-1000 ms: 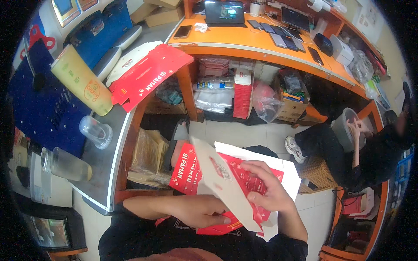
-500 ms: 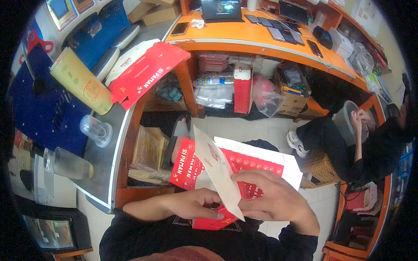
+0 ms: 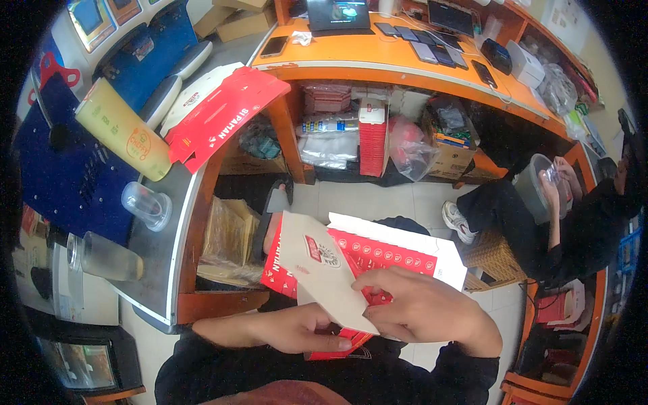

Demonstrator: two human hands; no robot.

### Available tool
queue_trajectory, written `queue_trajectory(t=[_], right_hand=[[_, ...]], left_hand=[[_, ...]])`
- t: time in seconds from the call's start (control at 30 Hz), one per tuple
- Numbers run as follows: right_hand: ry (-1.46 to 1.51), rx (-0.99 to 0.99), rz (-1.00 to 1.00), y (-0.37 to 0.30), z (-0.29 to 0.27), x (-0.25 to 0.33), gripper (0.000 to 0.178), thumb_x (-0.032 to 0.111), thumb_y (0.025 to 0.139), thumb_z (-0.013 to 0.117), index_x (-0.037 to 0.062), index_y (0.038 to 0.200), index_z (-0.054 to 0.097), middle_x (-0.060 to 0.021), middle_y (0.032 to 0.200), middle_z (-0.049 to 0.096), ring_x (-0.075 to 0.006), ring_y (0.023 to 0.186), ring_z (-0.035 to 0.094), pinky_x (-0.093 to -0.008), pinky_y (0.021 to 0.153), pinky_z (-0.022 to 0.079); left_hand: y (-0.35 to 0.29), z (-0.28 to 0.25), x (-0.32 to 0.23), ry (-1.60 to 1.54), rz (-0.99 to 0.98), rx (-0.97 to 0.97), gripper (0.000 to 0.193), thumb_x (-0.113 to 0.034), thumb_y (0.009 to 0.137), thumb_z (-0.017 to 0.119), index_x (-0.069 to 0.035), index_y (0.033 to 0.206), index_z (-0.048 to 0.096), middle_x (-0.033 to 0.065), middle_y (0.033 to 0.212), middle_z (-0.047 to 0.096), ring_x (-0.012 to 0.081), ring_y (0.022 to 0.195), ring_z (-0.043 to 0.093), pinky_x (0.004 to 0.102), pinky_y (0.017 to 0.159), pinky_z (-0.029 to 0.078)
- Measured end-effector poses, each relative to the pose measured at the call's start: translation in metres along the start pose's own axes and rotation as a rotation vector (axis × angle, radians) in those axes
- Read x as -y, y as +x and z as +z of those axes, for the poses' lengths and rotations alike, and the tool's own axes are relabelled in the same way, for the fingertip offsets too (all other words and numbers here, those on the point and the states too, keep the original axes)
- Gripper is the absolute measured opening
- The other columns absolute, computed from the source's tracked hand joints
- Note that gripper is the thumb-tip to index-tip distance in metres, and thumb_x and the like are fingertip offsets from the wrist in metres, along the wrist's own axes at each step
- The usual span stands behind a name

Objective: The person assembles a food box by folding the cardboard panels and secure the tabs.

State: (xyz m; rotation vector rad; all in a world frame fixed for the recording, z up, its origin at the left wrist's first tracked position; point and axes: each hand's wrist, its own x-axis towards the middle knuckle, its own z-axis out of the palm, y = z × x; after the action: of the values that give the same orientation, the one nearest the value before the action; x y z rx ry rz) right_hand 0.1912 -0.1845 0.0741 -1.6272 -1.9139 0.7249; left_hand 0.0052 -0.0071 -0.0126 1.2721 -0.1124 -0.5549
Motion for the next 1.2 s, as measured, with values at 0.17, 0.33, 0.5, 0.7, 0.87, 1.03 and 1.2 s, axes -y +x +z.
queue_trajectory(t=[0.17,0.33,0.5,0.7,0.87,1.03,1.2], right_hand=[[-0.126,-0.098,-0.049,0.012,0.005,0.007,0.032,0.004,0.071,0.077,0.0105,0.102,0.075,-0.0143,0.128,0.056,-0.0319,0.112,0.062,-0.0391,0.092,0.053],[-0.2,-0.779,-0.194,0.016,0.042,-0.012,0.048,0.022,0.068,0.09,0.0134,0.112,0.072,-0.0167,0.127,0.055,-0.0406,0.115,0.059,-0.0469,0.091,0.053],[-0.353,-0.941,-0.481,0.033,0.067,-0.024,0.051,0.032,0.067,0.091,0.0083,0.106,0.068,-0.0158,0.125,0.056,-0.0437,0.118,0.058,-0.0478,0.083,0.056],[-0.545,-0.793,-0.383,0.028,0.048,-0.02,0.04,0.025,0.068,0.088,0.0069,0.1,0.074,-0.0117,0.112,0.066,-0.0372,0.108,0.066,-0.0413,0.077,0.058],[-0.782,-0.888,-0.183,0.032,0.044,-0.019,0.035,0.024,0.067,0.086,0.0087,0.096,0.076,-0.0055,0.108,0.071,-0.0289,0.103,0.067,-0.0403,0.077,0.054],[-0.935,-0.893,-0.268,0.033,0.063,-0.034,0.039,0.029,0.062,0.089,0.0114,0.094,0.076,-0.0062,0.111,0.07,-0.028,0.108,0.063,-0.0448,0.087,0.049],[-0.65,-0.91,-0.277,0.034,0.066,-0.031,0.049,0.033,0.057,0.092,0.0118,0.097,0.074,-0.0141,0.132,0.06,-0.0355,0.119,0.058,-0.0512,0.096,0.046]], left_hand=[[-0.001,0.006,-0.01,0.119,0.194,-0.126,0.042,-0.025,0.106,0.057,-0.002,0.14,0.05,0.0032,0.103,0.06,0.0065,0.088,0.054,0.0251,0.075,0.047],[0.014,-0.008,-0.042,-0.067,0.453,-0.567,0.03,-0.016,0.108,0.05,-0.002,0.135,0.049,0.0049,0.117,0.063,0.0062,0.093,0.06,0.0237,0.075,0.049],[0.028,-0.004,-0.063,-0.358,0.697,-0.759,0.029,-0.016,0.108,0.05,-0.003,0.133,0.05,0.0046,0.116,0.065,0.0043,0.09,0.062,0.0204,0.068,0.048],[0.026,-0.015,-0.054,-0.38,0.708,-0.781,0.031,-0.02,0.108,0.051,-0.005,0.136,0.05,0.0043,0.109,0.067,0.0048,0.089,0.063,0.0211,0.068,0.049],[0.026,-0.021,-0.047,-0.161,0.58,-0.795,0.036,-0.019,0.106,0.053,-0.005,0.138,0.048,0.0091,0.124,0.062,0.0162,0.111,0.062,0.0325,0.09,0.051],[0.034,-0.001,-0.032,-0.482,0.579,-0.636,0.04,-0.019,0.106,0.055,-0.005,0.142,0.044,0.0072,0.127,0.061,0.0133,0.117,0.06,0.0293,0.094,0.053],[0.023,-0.011,-0.032,-0.26,0.527,-0.653,0.043,-0.014,0.105,0.057,-0.003,0.144,0.043,0.0114,0.133,0.06,0.0131,0.118,0.06,0.0281,0.095,0.052]])
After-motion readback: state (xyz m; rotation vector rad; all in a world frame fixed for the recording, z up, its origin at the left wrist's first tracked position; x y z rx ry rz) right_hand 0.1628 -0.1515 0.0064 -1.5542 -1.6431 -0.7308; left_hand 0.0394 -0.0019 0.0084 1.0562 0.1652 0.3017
